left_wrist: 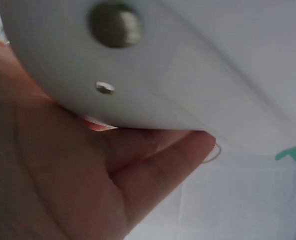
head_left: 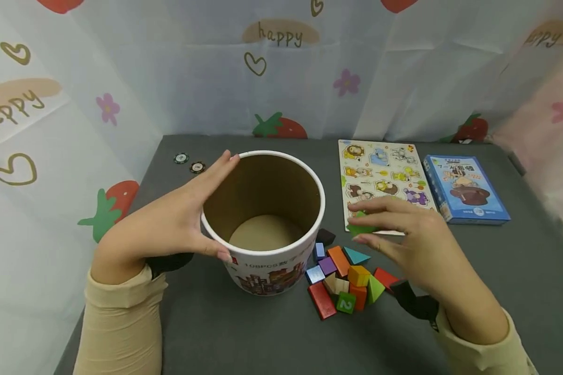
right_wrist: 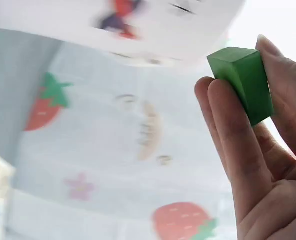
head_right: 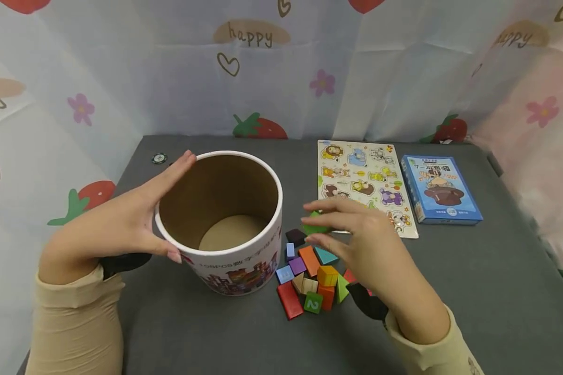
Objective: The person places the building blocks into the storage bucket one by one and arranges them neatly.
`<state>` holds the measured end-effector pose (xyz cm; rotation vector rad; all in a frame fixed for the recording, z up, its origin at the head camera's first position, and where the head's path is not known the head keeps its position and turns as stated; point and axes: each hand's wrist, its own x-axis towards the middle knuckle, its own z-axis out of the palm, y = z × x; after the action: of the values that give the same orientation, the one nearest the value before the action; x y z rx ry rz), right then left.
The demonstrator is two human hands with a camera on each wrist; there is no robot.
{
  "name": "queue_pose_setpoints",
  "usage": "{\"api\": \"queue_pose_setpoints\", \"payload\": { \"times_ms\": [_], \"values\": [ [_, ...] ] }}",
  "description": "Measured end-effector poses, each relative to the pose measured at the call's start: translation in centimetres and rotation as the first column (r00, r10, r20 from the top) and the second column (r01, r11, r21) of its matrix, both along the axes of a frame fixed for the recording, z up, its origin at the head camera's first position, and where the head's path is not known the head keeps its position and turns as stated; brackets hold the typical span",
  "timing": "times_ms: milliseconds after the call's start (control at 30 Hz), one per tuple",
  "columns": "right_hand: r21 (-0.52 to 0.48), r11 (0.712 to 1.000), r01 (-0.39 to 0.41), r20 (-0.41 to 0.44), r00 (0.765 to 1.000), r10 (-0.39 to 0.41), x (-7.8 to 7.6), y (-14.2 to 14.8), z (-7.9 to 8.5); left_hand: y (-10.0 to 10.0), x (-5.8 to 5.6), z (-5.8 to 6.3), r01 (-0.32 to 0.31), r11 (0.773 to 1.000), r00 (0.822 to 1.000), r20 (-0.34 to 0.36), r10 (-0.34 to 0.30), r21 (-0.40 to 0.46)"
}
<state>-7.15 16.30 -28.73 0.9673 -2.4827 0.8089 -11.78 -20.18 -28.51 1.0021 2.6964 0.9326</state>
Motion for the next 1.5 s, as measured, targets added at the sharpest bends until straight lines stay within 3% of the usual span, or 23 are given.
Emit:
{"api": "queue_pose_setpoints", "payload": {
  "times_ms": [100,200,333,433,533,667,800,933,1100,1200,1267,1333,1400,1500],
  "values": [
    [-0.022,0.999,-0.032,-0.027,0.999,0.031,-0.9,-1.2,2.1,0.6,0.1,-0.2,-0.019,0.998,0.999,-0.029,0.018,-0.052],
    [-0.034,0.997,-0.065,0.005,0.998,0.065,-1.9,-2.8,3.0,1.6,0.5,-0.4,-0.082,0.989,0.995,-0.071,0.074,-0.12],
    [-0.035,0.993,-0.109,0.08,0.991,0.111,-3.3,-4.8,2.6,2.8,1.2,-0.5,-0.172,0.965,0.982,-0.116,0.152,-0.199],
    [-0.046,0.991,-0.124,0.133,0.983,0.129,-3.9,-5.6,1.9,2.9,1.4,-0.3,-0.194,0.956,0.979,-0.11,0.174,-0.22],
    [-0.084,0.989,-0.122,0.165,0.977,0.135,-4.3,-5.9,1.3,2.2,0.9,-0.2,-0.186,0.963,0.982,-0.061,0.178,-0.197],
    [-0.114,0.983,-0.141,0.16,0.974,0.159,-4.5,-5.8,0.8,1.3,-0.5,-0.3,-0.191,0.975,0.977,0.079,0.2,-0.111],
    [-0.082,0.985,-0.155,0.153,0.974,0.166,-4.5,-5.8,0.7,0.9,-1.4,-0.8,-0.168,0.985,0.966,0.194,0.169,-0.025],
    [-0.016,0.988,-0.152,0.166,0.974,0.152,-4.6,-5.9,0.7,0.8,-1.7,-1.2,-0.13,0.991,0.968,0.222,0.121,0.027],
    [0.012,0.986,-0.168,0.145,0.976,0.165,-4.3,-5.5,0.5,0.6,-1.9,-1.6,-0.123,0.992,0.966,0.233,0.112,0.035],
    [-0.039,0.992,-0.117,0.071,0.99,0.119,-3.4,-4.2,-0.3,0.2,-2.0,-2.0,-0.11,0.991,0.96,0.267,0.088,0.07],
    [-0.083,0.996,-0.029,0.044,0.998,0.033,-2.6,-2.4,-1.2,-0.1,-2.0,-2.2,-0.096,0.99,0.956,0.285,0.063,0.101],
    [-0.094,0.992,0.083,0.079,0.994,-0.076,-1.8,-0.1,-2.4,-0.2,-2.0,-2.4,-0.089,0.988,0.954,0.297,0.048,0.125],
    [-0.035,0.984,0.177,0.15,0.974,-0.17,-1.0,2.5,-4.2,-0.3,-2.1,-2.5,-0.086,0.988,0.955,0.292,0.046,0.128],
    [0.118,0.956,0.268,0.264,0.92,-0.291,0.2,5.8,-7.1,-0.1,-2.3,-2.4,-0.083,0.989,0.96,0.275,0.047,0.123]
  ]
}}
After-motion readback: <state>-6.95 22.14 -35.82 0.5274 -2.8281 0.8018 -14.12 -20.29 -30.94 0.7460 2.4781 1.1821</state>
